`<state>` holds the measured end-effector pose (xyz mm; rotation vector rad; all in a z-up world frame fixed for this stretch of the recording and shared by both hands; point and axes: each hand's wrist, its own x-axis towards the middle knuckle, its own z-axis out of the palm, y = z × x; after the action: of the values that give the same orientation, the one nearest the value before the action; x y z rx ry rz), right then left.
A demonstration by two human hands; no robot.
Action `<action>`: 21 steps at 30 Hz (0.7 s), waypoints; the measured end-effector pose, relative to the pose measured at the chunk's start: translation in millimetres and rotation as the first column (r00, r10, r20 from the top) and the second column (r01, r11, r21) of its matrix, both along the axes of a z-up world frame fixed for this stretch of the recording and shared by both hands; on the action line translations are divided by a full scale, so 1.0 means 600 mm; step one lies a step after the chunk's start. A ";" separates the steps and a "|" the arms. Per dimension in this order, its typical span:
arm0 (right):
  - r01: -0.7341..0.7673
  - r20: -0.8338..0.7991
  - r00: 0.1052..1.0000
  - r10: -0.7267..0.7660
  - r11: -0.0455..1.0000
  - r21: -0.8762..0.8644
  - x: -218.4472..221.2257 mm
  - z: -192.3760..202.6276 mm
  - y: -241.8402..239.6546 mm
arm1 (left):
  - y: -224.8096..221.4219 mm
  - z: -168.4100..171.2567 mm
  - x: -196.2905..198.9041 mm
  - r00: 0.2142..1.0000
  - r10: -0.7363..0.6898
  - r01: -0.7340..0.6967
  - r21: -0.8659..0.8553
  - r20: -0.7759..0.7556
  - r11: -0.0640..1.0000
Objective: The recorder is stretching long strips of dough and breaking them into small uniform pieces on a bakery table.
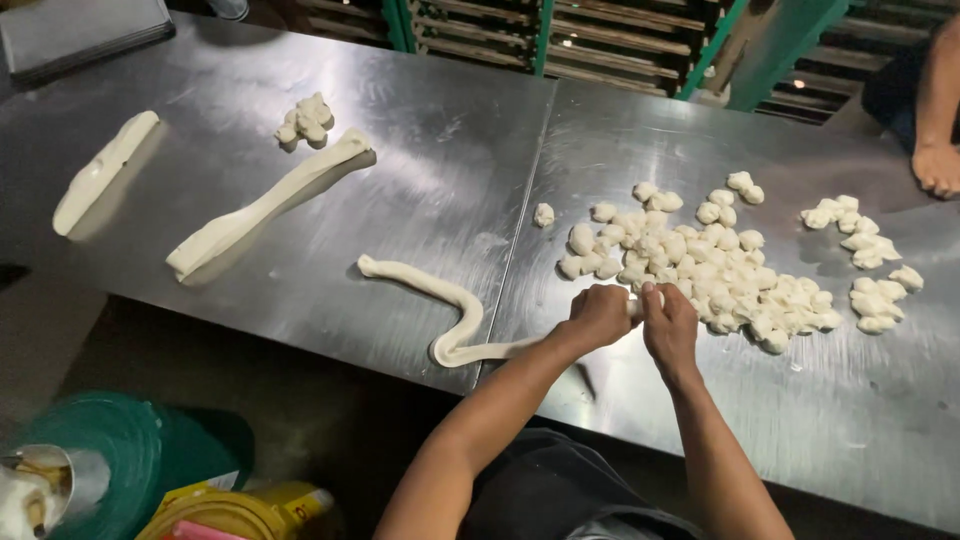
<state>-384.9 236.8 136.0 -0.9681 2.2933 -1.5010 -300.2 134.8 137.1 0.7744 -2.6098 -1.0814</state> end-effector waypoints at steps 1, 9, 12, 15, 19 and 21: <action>0.023 0.004 1.000 -0.023 0.999 -0.039 0.008 0.008 -0.001 | -0.004 0.009 0.009 0.999 -0.015 0.017 0.033 -0.052 0.999; 0.123 0.110 0.988 -0.109 0.984 -0.127 0.018 -0.046 -0.019 | -0.023 -0.026 -0.010 0.987 -0.147 0.158 -0.327 0.059 0.932; -0.037 0.424 0.903 0.073 0.995 -0.092 0.007 -0.129 -0.006 | -0.086 -0.107 -0.008 0.987 -0.116 0.148 -0.365 0.107 0.919; -0.378 0.451 0.824 0.342 0.926 -0.012 0.080 -0.060 0.000 | -0.196 -0.178 0.008 0.988 0.013 0.018 -0.195 0.156 0.981; -0.294 -0.330 0.891 0.311 0.950 0.103 0.140 0.035 -0.034 | -0.218 -0.227 0.012 0.991 0.048 -0.037 -0.090 0.124 0.995; -0.262 -0.310 0.911 0.271 0.962 0.070 0.119 -0.004 -0.046 | -0.186 -0.204 0.016 0.995 -0.096 0.096 -0.073 0.003 0.993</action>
<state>-313.4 209.3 133.3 -1.5430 2.2554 -1.2738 -290.7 23.3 15.0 0.6384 -2.6947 -1.0043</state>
